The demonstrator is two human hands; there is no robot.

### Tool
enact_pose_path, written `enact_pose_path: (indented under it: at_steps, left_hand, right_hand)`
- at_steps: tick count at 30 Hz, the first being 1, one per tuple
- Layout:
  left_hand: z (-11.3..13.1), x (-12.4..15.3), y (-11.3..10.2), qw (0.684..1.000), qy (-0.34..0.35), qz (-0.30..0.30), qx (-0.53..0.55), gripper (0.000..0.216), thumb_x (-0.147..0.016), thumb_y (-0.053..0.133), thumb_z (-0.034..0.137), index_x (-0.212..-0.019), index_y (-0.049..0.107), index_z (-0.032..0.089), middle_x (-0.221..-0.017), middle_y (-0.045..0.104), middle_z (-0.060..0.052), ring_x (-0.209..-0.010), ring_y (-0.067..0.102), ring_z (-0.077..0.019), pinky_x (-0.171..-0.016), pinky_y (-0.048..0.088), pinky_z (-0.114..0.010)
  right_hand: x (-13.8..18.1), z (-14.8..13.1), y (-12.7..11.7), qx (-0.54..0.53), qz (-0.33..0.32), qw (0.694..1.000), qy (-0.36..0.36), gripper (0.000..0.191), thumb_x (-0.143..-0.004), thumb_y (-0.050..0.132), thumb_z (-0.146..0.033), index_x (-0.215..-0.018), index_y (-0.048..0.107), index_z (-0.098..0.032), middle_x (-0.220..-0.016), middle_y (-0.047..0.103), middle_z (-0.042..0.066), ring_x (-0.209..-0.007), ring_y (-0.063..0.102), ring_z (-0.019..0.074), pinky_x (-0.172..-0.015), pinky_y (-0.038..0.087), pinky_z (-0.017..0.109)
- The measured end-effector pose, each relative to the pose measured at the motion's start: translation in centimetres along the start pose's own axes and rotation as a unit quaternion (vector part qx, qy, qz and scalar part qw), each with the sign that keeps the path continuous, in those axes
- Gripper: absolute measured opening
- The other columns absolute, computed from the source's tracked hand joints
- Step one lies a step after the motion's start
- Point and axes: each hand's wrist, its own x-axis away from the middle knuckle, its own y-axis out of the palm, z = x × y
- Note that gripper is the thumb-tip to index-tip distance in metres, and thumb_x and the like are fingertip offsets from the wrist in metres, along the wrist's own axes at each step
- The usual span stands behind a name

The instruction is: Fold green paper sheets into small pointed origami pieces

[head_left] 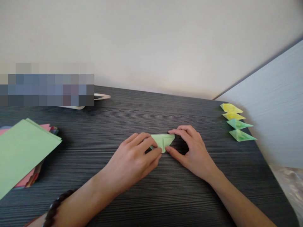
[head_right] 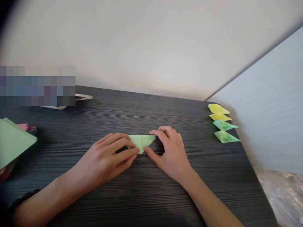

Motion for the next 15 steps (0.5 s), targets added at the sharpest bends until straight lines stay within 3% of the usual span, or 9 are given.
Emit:
enact_pose_path:
  at_steps: [3,7,15]
  left_hand:
    - [-0.92,0.08,0.31,0.997,-0.071,0.015,0.008,0.019,-0.091,0.050,0.025,-0.105,0.063,0.021,-0.108,0.061,-0.006,-0.103,0.050,-0.0234,-0.087,0.045,-0.041]
    - [-1.15,0.19,0.54,0.988,-0.150,0.019,-0.013,0.041,-0.088,0.055,0.033,-0.126,0.052,0.019,-0.119,0.055,-0.011,-0.108,0.045,-0.0279,-0.088,0.042,-0.048]
    - [-1.07,-0.09,0.49,0.982,-0.163,0.020,0.089,0.032,-0.084,0.059,0.030,-0.115,0.058,0.021,-0.116,0.055,-0.008,-0.109,0.045,-0.0252,-0.092,0.041,-0.046]
  right_hand:
    - [0.06,0.13,0.15,0.010,0.005,1.000,-0.013,0.036,-0.082,0.060,-0.039,-0.116,0.056,-0.027,-0.109,0.053,0.007,-0.100,0.052,0.0242,-0.084,0.042,0.043]
    - [0.16,0.23,0.41,0.001,0.021,1.000,-0.011,0.029,-0.086,0.057,-0.037,-0.113,0.059,-0.027,-0.106,0.055,0.007,-0.098,0.054,0.0228,-0.083,0.043,0.042]
    - [0.08,0.07,0.50,-0.062,0.047,0.997,-0.020,0.022,-0.085,0.060,-0.031,-0.106,0.062,-0.026,-0.101,0.059,0.005,-0.095,0.056,0.0216,-0.082,0.045,0.041]
